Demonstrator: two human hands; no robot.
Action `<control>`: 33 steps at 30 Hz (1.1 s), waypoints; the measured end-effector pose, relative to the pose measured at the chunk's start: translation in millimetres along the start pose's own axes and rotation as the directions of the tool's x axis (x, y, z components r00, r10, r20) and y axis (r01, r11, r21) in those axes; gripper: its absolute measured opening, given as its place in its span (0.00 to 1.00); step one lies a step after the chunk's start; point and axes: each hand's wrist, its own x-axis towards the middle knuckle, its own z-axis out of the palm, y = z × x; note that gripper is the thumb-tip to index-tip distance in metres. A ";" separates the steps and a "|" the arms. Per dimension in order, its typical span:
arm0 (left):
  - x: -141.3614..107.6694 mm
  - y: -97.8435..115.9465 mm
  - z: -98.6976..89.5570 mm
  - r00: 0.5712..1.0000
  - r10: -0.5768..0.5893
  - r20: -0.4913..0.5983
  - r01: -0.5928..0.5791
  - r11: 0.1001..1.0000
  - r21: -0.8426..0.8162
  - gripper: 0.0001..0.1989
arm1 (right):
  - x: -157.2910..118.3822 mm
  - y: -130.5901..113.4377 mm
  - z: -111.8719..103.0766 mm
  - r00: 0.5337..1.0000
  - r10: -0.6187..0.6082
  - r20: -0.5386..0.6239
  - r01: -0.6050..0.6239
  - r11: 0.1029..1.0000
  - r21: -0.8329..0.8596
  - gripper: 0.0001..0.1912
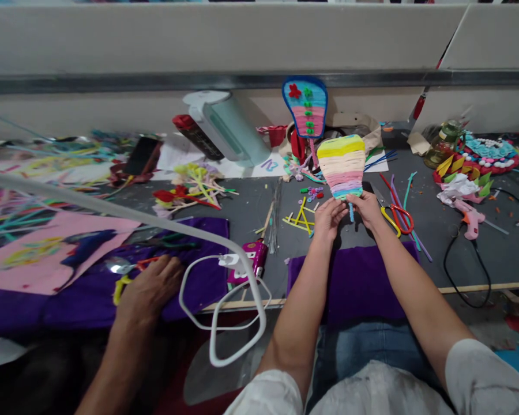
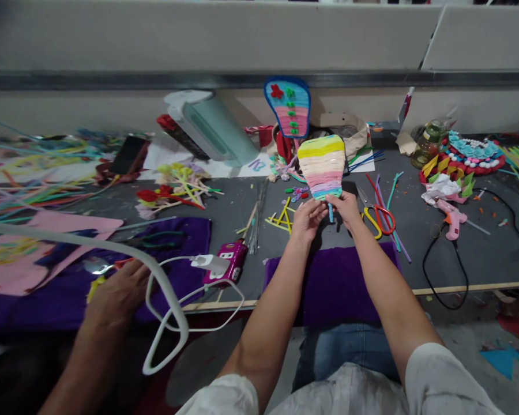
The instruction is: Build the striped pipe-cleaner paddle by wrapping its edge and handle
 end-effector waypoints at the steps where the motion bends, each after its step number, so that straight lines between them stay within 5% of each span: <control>1: -0.2 0.4 0.1 1.000 -0.010 0.006 0.010 1.000 -0.007 0.11 | 0.2 0.3 0.1 1.000 0.001 -0.007 -0.001 1.000 -0.005 0.14; 33: -0.3 4.1 0.6 0.991 -0.131 0.015 0.132 0.978 -0.160 0.10 | -2.6 -5.5 5.5 0.999 0.035 -0.004 -0.035 0.997 0.073 0.16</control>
